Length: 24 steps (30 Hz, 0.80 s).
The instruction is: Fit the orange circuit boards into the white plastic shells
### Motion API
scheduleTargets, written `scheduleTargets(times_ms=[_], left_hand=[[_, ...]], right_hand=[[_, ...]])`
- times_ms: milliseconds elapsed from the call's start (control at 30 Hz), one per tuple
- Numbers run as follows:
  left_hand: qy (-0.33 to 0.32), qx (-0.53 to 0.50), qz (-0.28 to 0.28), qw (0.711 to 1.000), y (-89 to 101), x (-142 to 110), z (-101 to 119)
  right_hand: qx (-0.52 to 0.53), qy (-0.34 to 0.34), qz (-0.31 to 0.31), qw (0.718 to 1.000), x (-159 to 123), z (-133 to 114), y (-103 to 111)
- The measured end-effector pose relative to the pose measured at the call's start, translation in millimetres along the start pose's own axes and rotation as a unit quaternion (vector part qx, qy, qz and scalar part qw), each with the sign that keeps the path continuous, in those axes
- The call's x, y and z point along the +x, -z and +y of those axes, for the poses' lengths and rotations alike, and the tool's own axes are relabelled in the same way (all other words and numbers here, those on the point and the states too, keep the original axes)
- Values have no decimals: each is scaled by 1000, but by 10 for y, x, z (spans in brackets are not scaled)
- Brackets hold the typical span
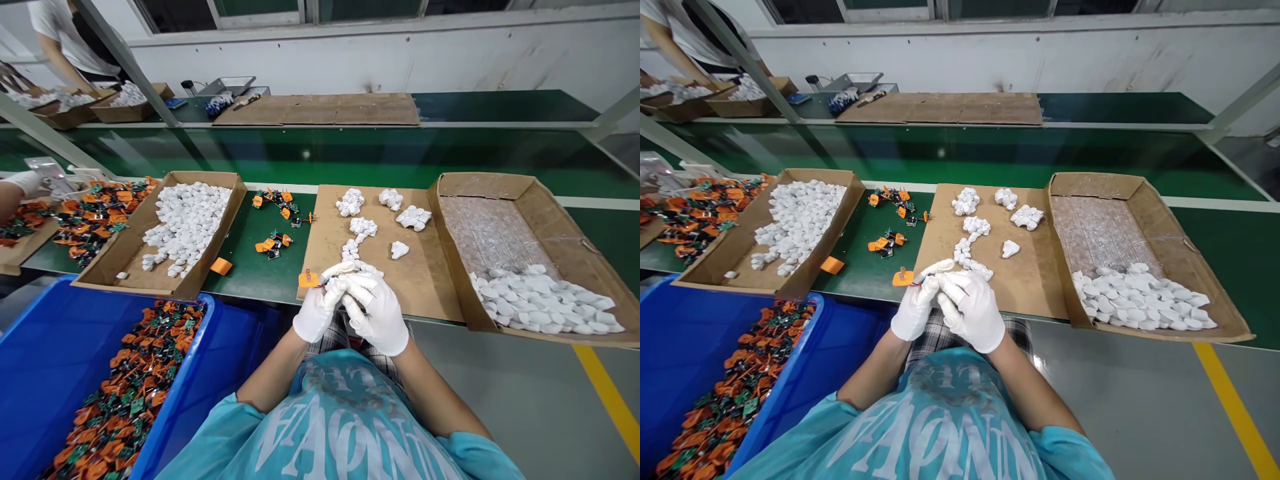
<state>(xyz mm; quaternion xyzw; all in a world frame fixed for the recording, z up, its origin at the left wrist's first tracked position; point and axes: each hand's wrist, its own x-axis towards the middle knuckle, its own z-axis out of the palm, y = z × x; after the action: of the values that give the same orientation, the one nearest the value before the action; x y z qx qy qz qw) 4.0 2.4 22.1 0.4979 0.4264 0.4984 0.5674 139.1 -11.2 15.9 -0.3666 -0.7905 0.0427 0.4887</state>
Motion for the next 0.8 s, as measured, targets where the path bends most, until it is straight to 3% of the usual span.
scheduleTargets(times_ms=[167, 333, 467, 533, 633, 800], left_hand=[[114, -36, -13, 993, -28, -12, 31], [101, -21, -125, 987, 47, -12, 1], [144, -100, -199, 964, 75, -8, -131], [154, -131, -193, 960, 57, -7, -196], [127, -140, -164, 968, 19, 2, -251], [110, -115, -181, 971, -18, 25, -289]], right_hand=[[31, -41, 13, 999, 43, 49, 69], [96, 31, -85, 991, 155, 166, 100], [128, 10, -31, 991, 147, 203, 38], [140, -4, -17, 990, 130, 199, 13], [193, -55, -45, 979, 118, 180, -2], [268, -170, -32, 948, 106, 121, -31]])
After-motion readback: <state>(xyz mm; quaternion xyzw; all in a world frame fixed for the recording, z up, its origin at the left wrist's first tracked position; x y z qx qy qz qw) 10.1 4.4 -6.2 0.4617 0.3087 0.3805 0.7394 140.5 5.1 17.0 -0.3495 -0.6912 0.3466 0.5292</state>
